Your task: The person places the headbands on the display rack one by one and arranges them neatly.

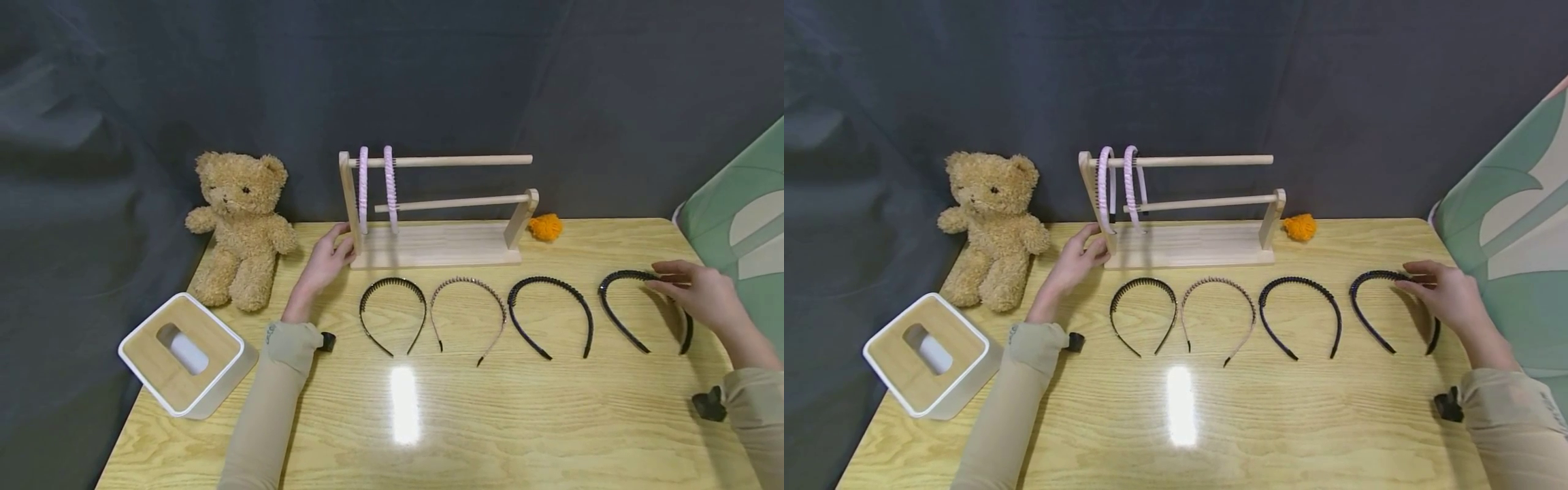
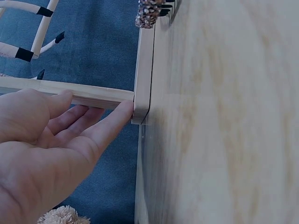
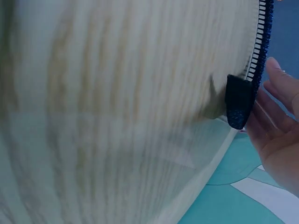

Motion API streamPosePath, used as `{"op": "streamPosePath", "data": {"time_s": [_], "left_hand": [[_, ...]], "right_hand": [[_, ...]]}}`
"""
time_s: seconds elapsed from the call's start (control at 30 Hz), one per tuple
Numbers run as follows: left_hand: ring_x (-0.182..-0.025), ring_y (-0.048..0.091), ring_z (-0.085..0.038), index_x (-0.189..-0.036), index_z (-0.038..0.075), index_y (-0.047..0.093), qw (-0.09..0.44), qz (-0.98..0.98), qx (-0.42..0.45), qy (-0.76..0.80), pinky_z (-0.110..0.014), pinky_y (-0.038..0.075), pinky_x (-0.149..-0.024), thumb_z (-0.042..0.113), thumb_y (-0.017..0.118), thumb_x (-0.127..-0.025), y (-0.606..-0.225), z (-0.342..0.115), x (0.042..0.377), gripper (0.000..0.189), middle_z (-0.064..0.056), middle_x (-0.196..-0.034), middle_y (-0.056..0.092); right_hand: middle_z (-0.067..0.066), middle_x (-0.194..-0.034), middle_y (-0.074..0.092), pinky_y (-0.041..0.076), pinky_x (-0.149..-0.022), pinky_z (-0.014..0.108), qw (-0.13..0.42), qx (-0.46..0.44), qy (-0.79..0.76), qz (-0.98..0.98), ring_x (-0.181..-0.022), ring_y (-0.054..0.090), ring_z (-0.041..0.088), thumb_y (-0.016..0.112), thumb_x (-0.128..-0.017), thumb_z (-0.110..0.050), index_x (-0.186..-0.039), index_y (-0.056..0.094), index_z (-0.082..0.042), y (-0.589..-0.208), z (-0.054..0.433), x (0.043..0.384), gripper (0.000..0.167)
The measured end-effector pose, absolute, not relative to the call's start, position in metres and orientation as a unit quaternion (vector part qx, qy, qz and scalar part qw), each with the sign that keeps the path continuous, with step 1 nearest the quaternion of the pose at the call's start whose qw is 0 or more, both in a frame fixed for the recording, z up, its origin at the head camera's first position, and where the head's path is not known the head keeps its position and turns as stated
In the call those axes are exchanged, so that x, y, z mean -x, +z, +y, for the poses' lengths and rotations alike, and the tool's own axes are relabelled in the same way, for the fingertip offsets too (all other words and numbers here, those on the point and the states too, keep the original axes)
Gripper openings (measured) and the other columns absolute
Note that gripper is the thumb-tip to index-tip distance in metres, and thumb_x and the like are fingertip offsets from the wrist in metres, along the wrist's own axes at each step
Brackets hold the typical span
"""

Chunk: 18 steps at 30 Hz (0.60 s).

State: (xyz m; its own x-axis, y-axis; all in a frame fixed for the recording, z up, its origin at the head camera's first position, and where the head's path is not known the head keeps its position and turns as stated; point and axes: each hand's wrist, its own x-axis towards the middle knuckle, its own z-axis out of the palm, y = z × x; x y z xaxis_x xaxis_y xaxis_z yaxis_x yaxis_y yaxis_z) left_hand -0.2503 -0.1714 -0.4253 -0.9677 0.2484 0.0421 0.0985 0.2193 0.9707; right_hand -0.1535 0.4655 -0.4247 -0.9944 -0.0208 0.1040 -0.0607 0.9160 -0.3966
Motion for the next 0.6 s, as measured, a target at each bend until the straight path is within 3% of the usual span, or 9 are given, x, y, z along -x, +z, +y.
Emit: {"op": "streamPosePath", "data": {"time_s": [0.07, 0.17, 0.23, 0.3, 0.33, 0.4, 0.47, 0.53, 0.6], "left_hand": [[-0.137, 0.056, -0.045, -0.159, -0.005, 0.041, 0.061, 0.779, -0.112, 0.614, -0.043, 0.054, -0.112, 0.011, 0.042, -0.118, -0.4252, -0.1715, 0.2502, 0.044, -0.032, -0.152, 0.047], [-0.136, 0.057, -0.045, -0.159, -0.005, 0.042, 0.060, 0.779, -0.110, 0.614, -0.042, 0.055, -0.112, 0.011, 0.042, -0.118, -0.4244, -0.1710, 0.2498, 0.044, -0.032, -0.150, 0.049], [-0.136, 0.056, -0.045, -0.159, -0.004, 0.041, 0.060, 0.779, -0.109, 0.614, -0.041, 0.055, -0.111, 0.010, 0.042, -0.118, -0.4241, -0.1707, 0.2495, 0.044, -0.032, -0.150, 0.049], [-0.136, 0.057, -0.044, -0.160, -0.004, 0.041, 0.061, 0.779, -0.108, 0.615, -0.041, 0.055, -0.111, 0.010, 0.042, -0.118, -0.4234, -0.1704, 0.2491, 0.044, -0.031, -0.151, 0.048], [-0.136, 0.056, -0.044, -0.160, -0.004, 0.041, 0.061, 0.780, -0.107, 0.614, -0.041, 0.055, -0.111, 0.010, 0.042, -0.118, -0.4232, -0.1703, 0.2491, 0.044, -0.031, -0.151, 0.048], [-0.136, 0.057, -0.044, -0.160, -0.003, 0.041, 0.060, 0.781, -0.107, 0.612, -0.041, 0.056, -0.111, 0.010, 0.042, -0.118, -0.4230, -0.1701, 0.2490, 0.044, -0.031, -0.151, 0.048], [-0.136, 0.057, -0.043, -0.160, -0.003, 0.041, 0.061, 0.782, -0.107, 0.611, -0.041, 0.056, -0.111, 0.010, 0.043, -0.118, -0.4227, -0.1700, 0.2489, 0.045, -0.030, -0.152, 0.048], [-0.136, 0.057, -0.043, -0.161, -0.002, 0.041, 0.060, 0.783, -0.106, 0.610, -0.041, 0.056, -0.110, 0.011, 0.042, -0.118, -0.4226, -0.1699, 0.2487, 0.045, -0.030, -0.152, 0.048], [-0.137, 0.057, -0.043, -0.161, -0.002, 0.040, 0.061, 0.784, -0.106, 0.609, -0.041, 0.056, -0.111, 0.011, 0.042, -0.118, -0.4226, -0.1700, 0.2484, 0.045, -0.030, -0.153, 0.048]], "right_hand": [[0.045, -0.120, 0.063, 0.049, -0.080, 0.076, 0.049, -0.021, 0.199, -0.979, -0.102, 0.064, 0.063, 0.071, -0.107, -0.018, -0.130, 0.059, 0.020, -0.4253, 0.4680, 0.1534, 0.046], [0.043, -0.116, 0.065, 0.050, -0.078, 0.072, 0.059, -0.025, 0.198, -0.978, -0.080, 0.073, 0.019, 0.074, -0.104, -0.016, -0.126, 0.063, 0.019, -0.4267, 0.4718, 0.1536, 0.043], [0.042, -0.113, 0.067, 0.049, -0.079, 0.070, 0.066, -0.029, 0.199, -0.977, -0.075, 0.055, -0.012, 0.076, -0.102, -0.014, -0.123, 0.065, 0.018, -0.4277, 0.4739, 0.1537, 0.039], [0.041, -0.111, 0.068, 0.046, -0.080, 0.070, 0.067, -0.031, 0.203, -0.976, -0.080, 0.036, -0.025, 0.077, -0.101, -0.012, -0.120, 0.067, 0.017, -0.4282, 0.4756, 0.1535, 0.037], [0.041, -0.110, 0.068, 0.046, -0.081, 0.071, 0.067, -0.033, 0.203, -0.976, -0.081, 0.034, -0.026, 0.077, -0.101, -0.012, -0.120, 0.068, 0.017, -0.4285, 0.4762, 0.1533, 0.035], [0.040, -0.109, 0.069, 0.045, -0.082, 0.071, 0.070, -0.035, 0.201, -0.976, -0.082, 0.039, -0.022, 0.077, -0.101, -0.011, -0.118, 0.070, 0.015, -0.4290, 0.4766, 0.1531, 0.033], [0.040, -0.109, 0.069, 0.044, -0.082, 0.071, 0.071, -0.035, 0.196, -0.977, -0.079, 0.054, -0.008, 0.077, -0.101, -0.011, -0.117, 0.071, 0.015, -0.4297, 0.4763, 0.1529, 0.031], [0.041, -0.109, 0.068, 0.043, -0.083, 0.073, 0.072, -0.033, 0.191, -0.978, -0.079, 0.069, 0.018, 0.076, -0.102, -0.010, -0.117, 0.071, 0.015, -0.4303, 0.4755, 0.1529, 0.030], [0.041, -0.110, 0.068, 0.041, -0.085, 0.076, 0.069, -0.026, 0.186, -0.980, -0.089, 0.068, 0.051, 0.074, -0.103, -0.010, -0.118, 0.070, 0.015, -0.4308, 0.4744, 0.1527, 0.029]]}}
